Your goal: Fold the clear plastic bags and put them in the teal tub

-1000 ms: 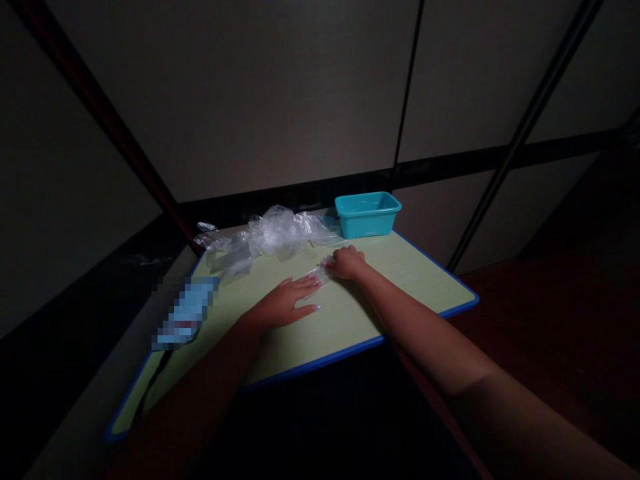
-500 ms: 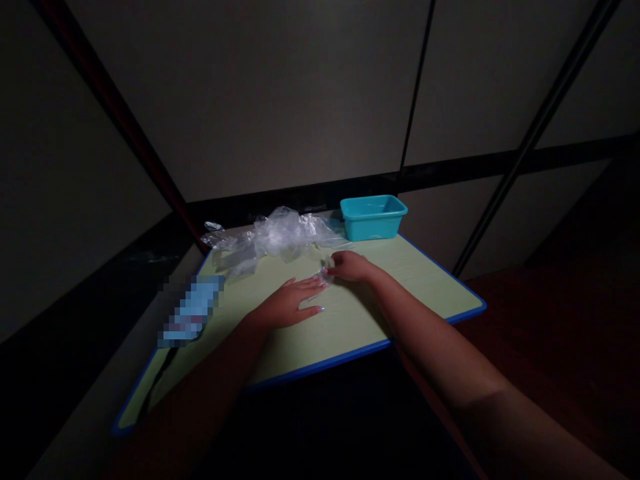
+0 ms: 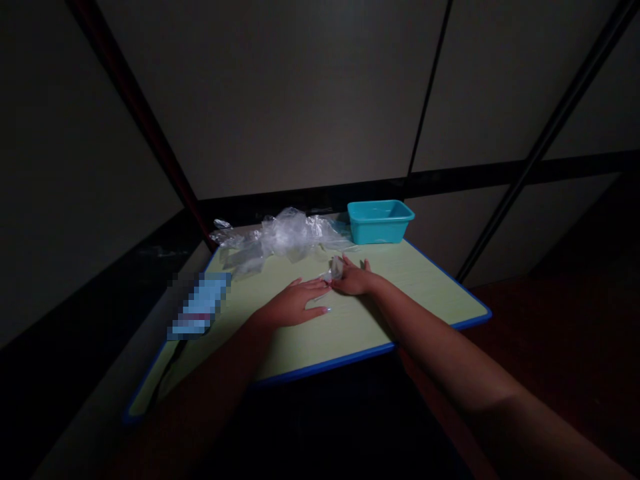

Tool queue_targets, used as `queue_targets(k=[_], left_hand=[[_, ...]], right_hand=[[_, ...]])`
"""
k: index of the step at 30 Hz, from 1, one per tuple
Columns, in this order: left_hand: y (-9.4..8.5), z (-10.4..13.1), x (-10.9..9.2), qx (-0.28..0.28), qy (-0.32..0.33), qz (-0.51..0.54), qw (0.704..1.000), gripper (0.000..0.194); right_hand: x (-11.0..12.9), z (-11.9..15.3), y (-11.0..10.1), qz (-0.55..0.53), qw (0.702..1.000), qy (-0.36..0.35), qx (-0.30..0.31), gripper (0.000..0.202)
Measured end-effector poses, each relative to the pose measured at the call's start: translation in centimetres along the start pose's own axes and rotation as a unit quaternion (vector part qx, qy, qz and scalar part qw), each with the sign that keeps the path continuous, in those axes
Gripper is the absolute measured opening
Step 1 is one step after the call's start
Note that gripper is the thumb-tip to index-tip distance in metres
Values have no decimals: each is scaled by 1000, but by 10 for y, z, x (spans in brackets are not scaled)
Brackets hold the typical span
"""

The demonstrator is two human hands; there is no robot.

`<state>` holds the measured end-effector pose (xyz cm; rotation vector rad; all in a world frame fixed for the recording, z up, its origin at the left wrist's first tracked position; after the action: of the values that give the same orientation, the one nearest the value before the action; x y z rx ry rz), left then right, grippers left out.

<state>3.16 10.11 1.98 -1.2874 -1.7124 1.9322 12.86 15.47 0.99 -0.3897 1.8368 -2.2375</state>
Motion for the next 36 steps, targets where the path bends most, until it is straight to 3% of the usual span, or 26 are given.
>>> queue_targets(k=[7,17,29,36], left_hand=[[-1,0,-2,-5,2,13,1000,52],[-2,-1,-3,-10,12,36,999,53],[-2,0,-4,-3,-1,15,1000,55],[-20,3,-6,-63,9,-24,998,47]], right_hand=[[3,-6,2,34,999,12,-23,62],[5,-2,4,84,994,-22,-71,56],[16,2,0,117,987,-44,-106,63],[16,2,-1,101,987,-42,-114,60]])
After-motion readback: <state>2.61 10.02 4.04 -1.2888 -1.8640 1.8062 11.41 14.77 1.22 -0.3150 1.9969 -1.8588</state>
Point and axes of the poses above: each hand's wrist, its own z-axis away from the middle knuckle, its own y-axis out of the palm, x = y × z, the point moved 10 cm from there along -z, towards the middle knuckle, and after that the axes turned 11 degrees about z, right-handed, at the moved point
